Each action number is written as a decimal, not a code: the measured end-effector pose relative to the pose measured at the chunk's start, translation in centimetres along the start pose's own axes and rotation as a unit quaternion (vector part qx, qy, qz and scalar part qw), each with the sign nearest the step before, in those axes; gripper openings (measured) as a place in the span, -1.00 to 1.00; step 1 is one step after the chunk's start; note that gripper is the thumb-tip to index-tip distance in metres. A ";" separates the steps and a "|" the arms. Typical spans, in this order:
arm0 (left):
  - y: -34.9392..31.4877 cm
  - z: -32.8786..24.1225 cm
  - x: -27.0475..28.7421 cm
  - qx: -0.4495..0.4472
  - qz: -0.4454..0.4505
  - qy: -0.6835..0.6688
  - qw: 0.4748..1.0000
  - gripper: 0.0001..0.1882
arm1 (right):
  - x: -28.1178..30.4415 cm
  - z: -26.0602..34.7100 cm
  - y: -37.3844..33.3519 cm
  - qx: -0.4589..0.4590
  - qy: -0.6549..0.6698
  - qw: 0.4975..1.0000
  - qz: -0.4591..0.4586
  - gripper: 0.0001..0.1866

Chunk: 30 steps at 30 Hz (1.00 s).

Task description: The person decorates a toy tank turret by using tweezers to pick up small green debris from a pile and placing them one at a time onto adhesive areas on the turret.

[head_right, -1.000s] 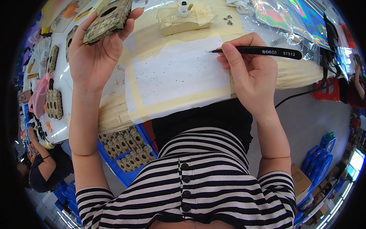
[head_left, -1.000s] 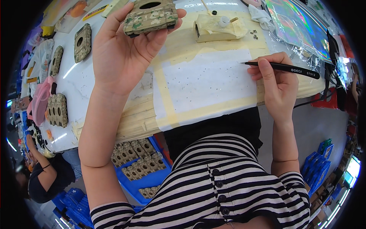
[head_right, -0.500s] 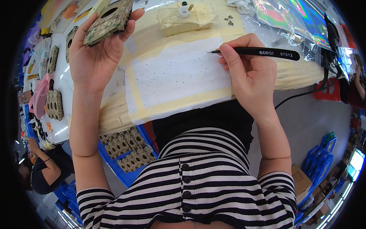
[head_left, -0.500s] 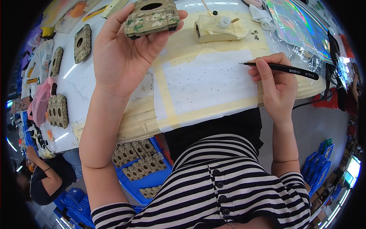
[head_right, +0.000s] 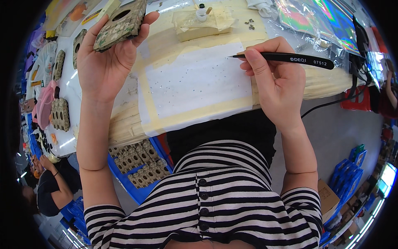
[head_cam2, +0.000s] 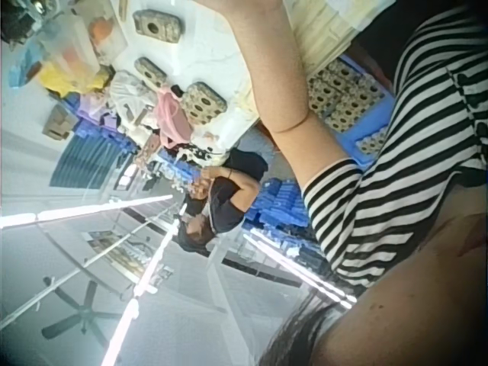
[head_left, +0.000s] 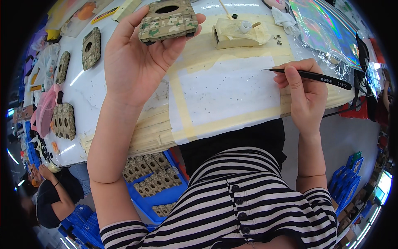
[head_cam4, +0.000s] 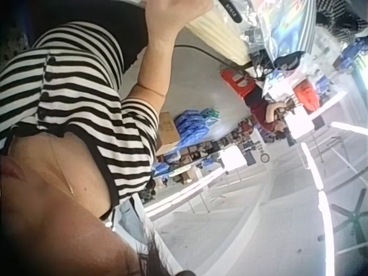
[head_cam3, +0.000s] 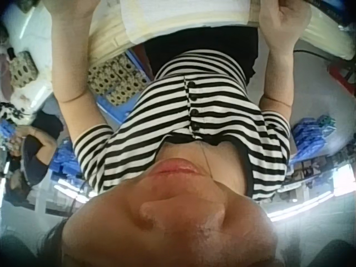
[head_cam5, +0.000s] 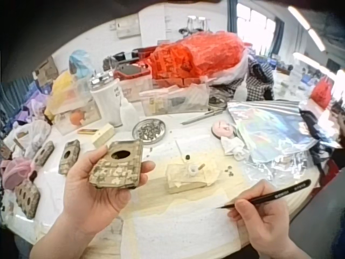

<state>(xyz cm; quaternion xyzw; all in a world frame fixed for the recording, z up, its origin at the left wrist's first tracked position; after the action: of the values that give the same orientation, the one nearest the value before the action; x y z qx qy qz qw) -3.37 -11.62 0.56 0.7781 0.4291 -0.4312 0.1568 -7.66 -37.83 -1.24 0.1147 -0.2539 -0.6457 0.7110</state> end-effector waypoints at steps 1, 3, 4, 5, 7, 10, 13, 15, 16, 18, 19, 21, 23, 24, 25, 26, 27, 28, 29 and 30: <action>0.0 -0.3 0.1 0.011 0.040 0.046 0.998 -0.44 | 0.1 0.2 0.3 0.008 0.005 1.000 0.001 -0.87; 0.1 -0.1 0.1 0.007 0.027 0.032 0.999 -0.44 | 0.2 0.8 1.1 0.028 0.007 1.000 0.003 -0.87; 0.1 0.0 0.1 0.005 0.020 0.024 0.999 -0.44 | 0.3 1.3 1.6 0.040 0.003 0.999 0.005 -0.87; 0.0 0.0 0.1 0.003 0.019 0.025 1.000 -0.44 | 0.4 1.8 2.0 0.052 -0.001 0.999 0.007 -0.87; -0.1 -0.1 0.1 -0.001 0.020 0.024 1.000 -0.43 | 0.5 2.1 2.6 0.049 -0.011 0.999 0.018 -0.87; -0.3 -0.4 0.0 -0.009 0.027 0.033 0.999 -0.43 | 0.5 1.6 2.0 0.020 -0.018 0.999 0.038 -0.87; 0.0 0.6 -0.6 -0.033 -0.070 -0.104 0.992 -0.48 | 0.2 0.7 0.9 -0.012 -0.015 0.999 0.032 -0.86; 0.0 0.7 -0.6 -0.033 -0.073 -0.094 0.992 -0.47 | 0.0 0.5 0.4 0.008 -0.034 0.999 0.023 -0.86; 0.0 0.7 -0.6 -0.032 -0.074 -0.088 0.993 -0.47 | -0.1 0.1 0.1 0.028 -0.051 0.998 0.021 -0.86; -0.1 0.6 -1.2 -0.014 -0.075 -0.102 0.992 -0.49 | -0.2 -0.2 -0.4 0.047 -0.067 0.996 0.017 -0.86; -0.2 0.6 -1.5 -0.006 -0.075 -0.109 0.991 -0.49 | -0.3 -0.2 -0.5 0.049 -0.067 0.996 0.016 -0.86; -0.1 0.2 -0.3 0.000 -0.003 -0.015 1.000 -0.46 | -0.3 -0.2 -0.6 0.032 -0.059 0.998 0.015 -0.86; -0.2 0.0 0.0 0.001 0.031 0.032 0.999 -0.43 | -0.2 -0.4 -0.4 -0.004 -0.041 0.999 0.017 -0.86; -0.2 0.0 0.0 0.001 0.029 0.032 0.999 -0.43 | -0.1 -0.4 -0.3 -0.005 -0.041 0.999 0.015 -0.86; -0.1 0.0 0.1 0.001 0.027 0.032 0.999 -0.43 | -0.1 -0.4 -0.2 -0.007 -0.041 0.999 0.012 -0.86; -0.1 0.0 0.1 0.001 0.030 0.031 0.999 -0.43 | -0.1 -0.4 -0.2 -0.009 -0.041 0.999 0.010 -0.86; 0.0 0.0 0.1 0.002 0.033 0.030 0.999 -0.43 | -0.1 -0.4 -0.2 -0.012 -0.044 0.999 0.008 -0.86; -0.1 0.0 0.1 0.001 0.036 0.030 0.999 -0.43 | -0.2 -0.4 -0.2 -0.014 -0.046 0.999 0.007 -0.86; -0.1 0.0 0.1 0.003 0.033 0.028 0.999 -0.43 | -0.2 -0.5 -0.2 -0.016 -0.047 0.999 0.006 -0.86; -0.1 0.0 0.1 0.004 0.031 0.026 0.999 -0.43 | -0.2 -0.4 -0.2 -0.015 -0.049 0.999 0.007 -0.86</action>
<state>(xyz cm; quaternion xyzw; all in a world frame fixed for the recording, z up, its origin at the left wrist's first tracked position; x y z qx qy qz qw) -3.43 -11.53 0.48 0.8025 0.4070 -0.4075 0.1560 -7.64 -37.72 -1.74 0.0702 -0.2790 -0.6490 0.7043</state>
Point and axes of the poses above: each hand's wrist, its own y-axis towards the middle knuckle, its own x-axis out of the back of the hand, z = x × y, the point moved 3 cm from there along y, towards the middle knuckle, and after that the axes turned 14 degrees about x, right-handed, at the moved point
